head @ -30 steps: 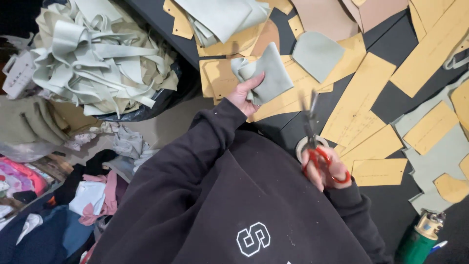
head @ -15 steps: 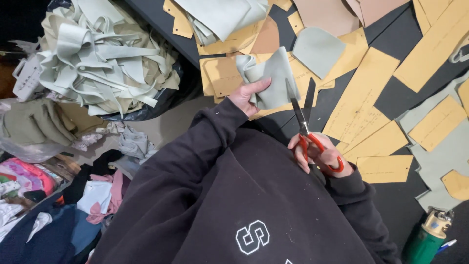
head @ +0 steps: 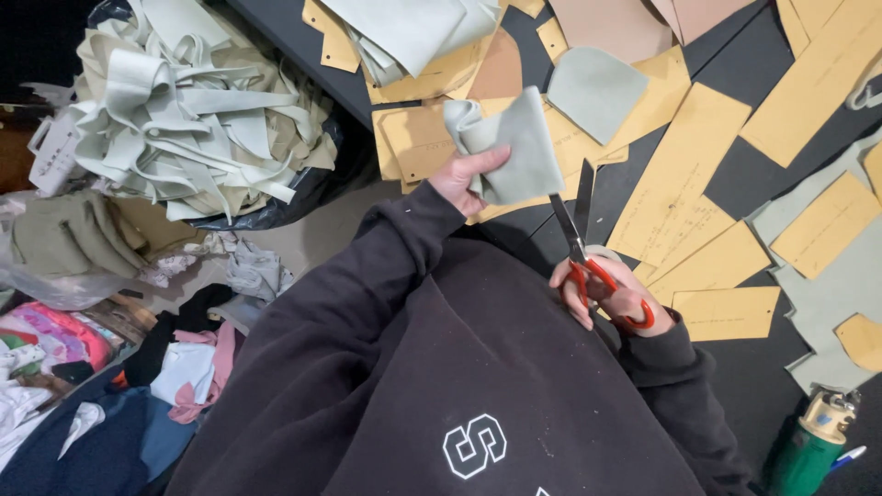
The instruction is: The person uses a green electric rotary cutter to cut light-colored fabric pieces on a black work table. They place paper templates on the fabric, trace outlines with a blue pen, and then cut along the marked lines. The person also uses red-handled scissors to trim fabric and organizes the cut pieces on the table.
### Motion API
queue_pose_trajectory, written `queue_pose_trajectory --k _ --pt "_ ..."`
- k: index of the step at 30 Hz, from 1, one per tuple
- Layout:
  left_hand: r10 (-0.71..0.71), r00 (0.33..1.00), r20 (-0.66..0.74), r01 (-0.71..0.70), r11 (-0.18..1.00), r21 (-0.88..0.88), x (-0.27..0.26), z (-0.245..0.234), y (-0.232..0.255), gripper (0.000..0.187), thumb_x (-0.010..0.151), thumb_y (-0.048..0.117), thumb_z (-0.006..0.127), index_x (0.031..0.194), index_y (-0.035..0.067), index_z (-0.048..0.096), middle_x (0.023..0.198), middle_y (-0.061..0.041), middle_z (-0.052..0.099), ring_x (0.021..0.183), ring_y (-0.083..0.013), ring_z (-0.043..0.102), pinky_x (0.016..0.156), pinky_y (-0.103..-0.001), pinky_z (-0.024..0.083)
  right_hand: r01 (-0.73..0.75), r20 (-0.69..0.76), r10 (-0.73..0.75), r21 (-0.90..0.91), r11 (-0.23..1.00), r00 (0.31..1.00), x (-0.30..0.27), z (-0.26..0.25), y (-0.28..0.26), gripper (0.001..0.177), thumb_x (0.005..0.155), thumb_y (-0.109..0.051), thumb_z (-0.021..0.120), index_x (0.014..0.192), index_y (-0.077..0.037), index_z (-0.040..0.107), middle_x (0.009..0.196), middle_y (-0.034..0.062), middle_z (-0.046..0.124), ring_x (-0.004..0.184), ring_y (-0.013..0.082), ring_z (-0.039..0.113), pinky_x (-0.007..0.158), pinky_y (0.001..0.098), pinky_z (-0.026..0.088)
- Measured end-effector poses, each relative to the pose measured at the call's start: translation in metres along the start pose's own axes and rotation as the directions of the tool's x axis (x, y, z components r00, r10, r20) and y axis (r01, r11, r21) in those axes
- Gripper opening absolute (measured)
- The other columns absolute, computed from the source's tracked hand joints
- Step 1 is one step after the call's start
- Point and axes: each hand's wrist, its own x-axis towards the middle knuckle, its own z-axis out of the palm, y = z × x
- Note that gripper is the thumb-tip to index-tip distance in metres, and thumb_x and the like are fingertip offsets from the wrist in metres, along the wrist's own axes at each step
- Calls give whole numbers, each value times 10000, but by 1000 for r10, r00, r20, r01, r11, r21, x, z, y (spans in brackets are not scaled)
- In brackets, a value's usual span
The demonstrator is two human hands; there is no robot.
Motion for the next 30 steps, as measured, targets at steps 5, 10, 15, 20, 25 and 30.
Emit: queue_pose_trajectory --k 5,10,15,20,25,30 --pt "-69 991 117 59 994 87 -8 13 -6 519 982 6 715 1453 11 498 1308 -141 659 1236 -282 655 1074 -462 551 397 166 -403 66 915 900 0 28 -30 1217 578 -1012 593 1211 26 549 784 33 579 679 109 564 639 234 443" --pt "-47 996 81 40 996 83 -5 10 -2 528 950 5 736 1426 14 509 1301 -142 660 1232 -284 659 1075 -471 557 406 70 -430 224 886 900 12 9 14 1094 643 -901 698 1127 72 572 649 -3 486 514 77 440 479 223 366" --pt "-34 998 56 23 984 178 -5 4 -3 536 946 16 749 1430 2 519 1301 -144 660 1217 -279 664 1064 -455 555 398 -127 -382 137 907 915 0 24 4 916 716 -720 826 992 123 597 482 -2 433 347 77 339 355 217 286" --pt "-119 993 -7 117 963 243 -15 19 1 551 893 7 762 1406 9 563 1265 -147 693 1168 -284 678 1016 -444 567 442 35 -453 160 883 891 9 24 13 1134 571 -879 732 1110 112 616 571 20 528 428 106 472 391 242 373" --pt "-57 989 137 -4 913 408 -19 22 -6 558 901 8 793 1413 -6 572 1294 -128 692 1210 -240 666 1052 -402 543 467 50 -491 239 851 869 16 35 7 1245 563 -960 633 1236 84 557 684 18 524 592 102 490 570 250 411" --pt "-38 985 166 -31 917 397 -19 17 -5 569 911 36 810 1419 -13 560 1302 -130 683 1237 -235 651 1074 -393 526 521 54 -554 276 808 830 24 30 18 1142 649 -932 660 1199 62 549 686 -5 495 584 83 461 558 222 405"
